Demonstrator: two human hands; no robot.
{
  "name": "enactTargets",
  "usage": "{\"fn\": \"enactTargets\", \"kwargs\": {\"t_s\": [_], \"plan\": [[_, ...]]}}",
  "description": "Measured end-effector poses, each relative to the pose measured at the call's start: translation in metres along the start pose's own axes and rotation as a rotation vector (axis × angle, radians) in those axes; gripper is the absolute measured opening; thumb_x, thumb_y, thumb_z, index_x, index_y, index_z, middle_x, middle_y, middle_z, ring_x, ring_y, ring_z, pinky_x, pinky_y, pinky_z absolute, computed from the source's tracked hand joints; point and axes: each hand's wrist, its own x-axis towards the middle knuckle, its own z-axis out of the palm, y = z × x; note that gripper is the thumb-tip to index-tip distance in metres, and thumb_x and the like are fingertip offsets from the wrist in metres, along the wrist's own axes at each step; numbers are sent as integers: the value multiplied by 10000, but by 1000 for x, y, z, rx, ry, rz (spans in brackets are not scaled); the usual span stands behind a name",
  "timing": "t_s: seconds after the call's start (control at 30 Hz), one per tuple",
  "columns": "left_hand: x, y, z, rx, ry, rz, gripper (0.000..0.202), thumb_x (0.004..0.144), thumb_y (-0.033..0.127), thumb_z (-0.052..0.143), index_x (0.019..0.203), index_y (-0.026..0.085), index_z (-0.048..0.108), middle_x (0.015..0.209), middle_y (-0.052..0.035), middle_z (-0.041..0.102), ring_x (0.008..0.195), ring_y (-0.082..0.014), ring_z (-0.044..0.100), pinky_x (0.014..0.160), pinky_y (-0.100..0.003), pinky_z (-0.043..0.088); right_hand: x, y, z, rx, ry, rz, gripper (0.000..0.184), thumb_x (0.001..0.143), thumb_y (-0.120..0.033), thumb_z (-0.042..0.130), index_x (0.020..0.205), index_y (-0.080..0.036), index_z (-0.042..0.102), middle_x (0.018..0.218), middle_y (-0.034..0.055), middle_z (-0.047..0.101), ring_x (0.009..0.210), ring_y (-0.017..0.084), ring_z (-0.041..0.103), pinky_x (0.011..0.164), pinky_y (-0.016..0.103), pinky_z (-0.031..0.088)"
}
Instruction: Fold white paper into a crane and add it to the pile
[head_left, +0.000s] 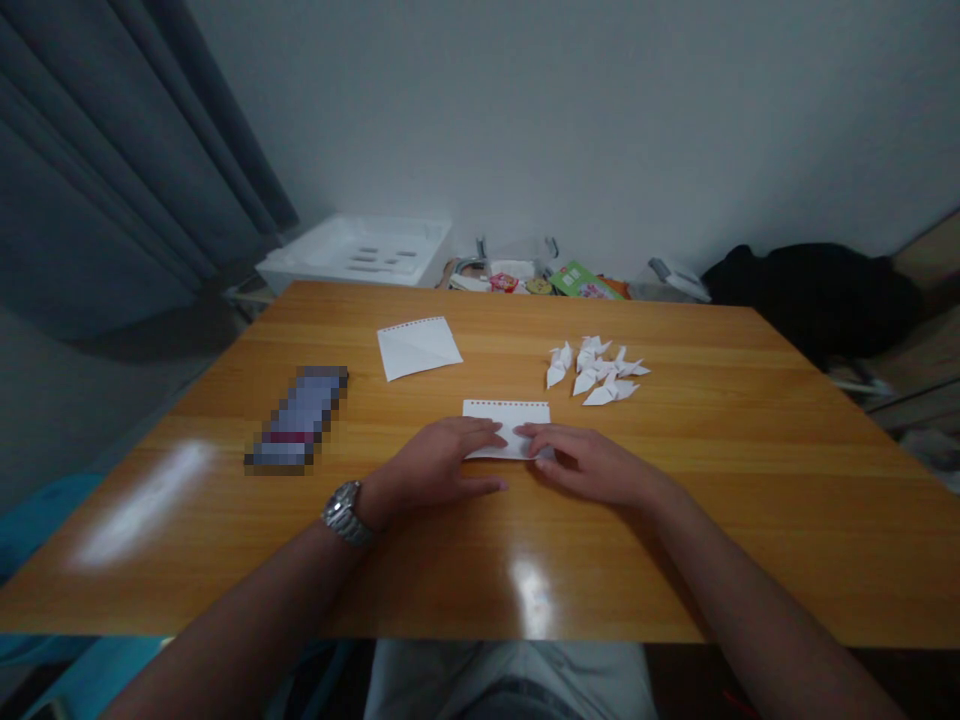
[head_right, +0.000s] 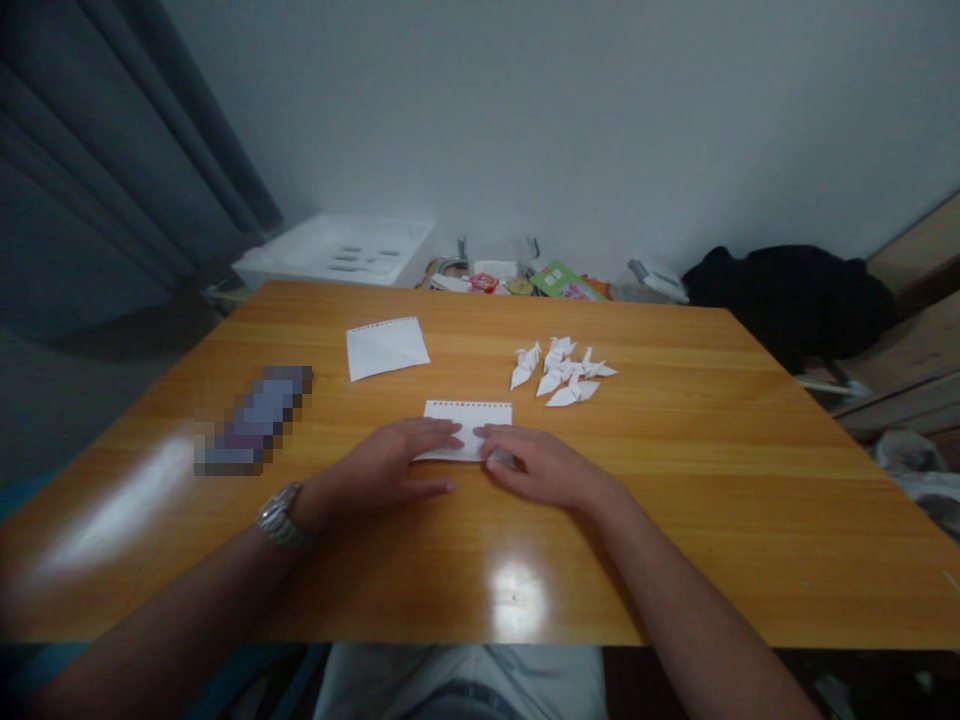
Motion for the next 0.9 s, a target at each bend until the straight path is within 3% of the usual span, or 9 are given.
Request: {"fn": "enactTargets", "kwargs": {"t_s": [0.1,0.33,0.53,0.73,0.9], "plan": [[2,-5,4,-45,48,-37,286,989,418,574,1155,243,728,1378,-73,657,1227,-247,647,1072,-429,504,0,0,-2,20,4,-28,98,967,-285,603,1043,-251,656,1408,81,630,1259,228,617,1050,435,498],[7,-6,7,-95,99,-108,357,1025,442,488,1184,229,727,1223,-66,741,1114,-236,699,1001,-399,540,0,3,-5,34,16,-38,132,974,-342,599,1033,-251,675,1390,73,639,1194,225,641,1022,417,504],[10,1,4,-128,141,-262,295,998,428,532,1074,209,714,1049,-54,756,944,-231,711,839,-348,558,5,7,-3,28,109,1,206,1011,-318,517,1093,-222,680,1243,101,703,1150,238,650,999,416,503],[16,-5,14,-151,276,-283,289,958,418,592,1138,199,649,1108,-65,708,1010,-237,679,922,-377,550,12,19,8,12,299,69,191,997,-354,549,934,-214,663,1049,90,718,954,234,670,852,391,534],[19,-13,20,9,308,-229,369,945,397,627,1250,189,615,1210,-99,665,1122,-273,619,1016,-447,495,18,24,16,-17,389,86,144,969,-340,604,941,-218,675,1034,91,702,970,244,650,878,417,529]]}}
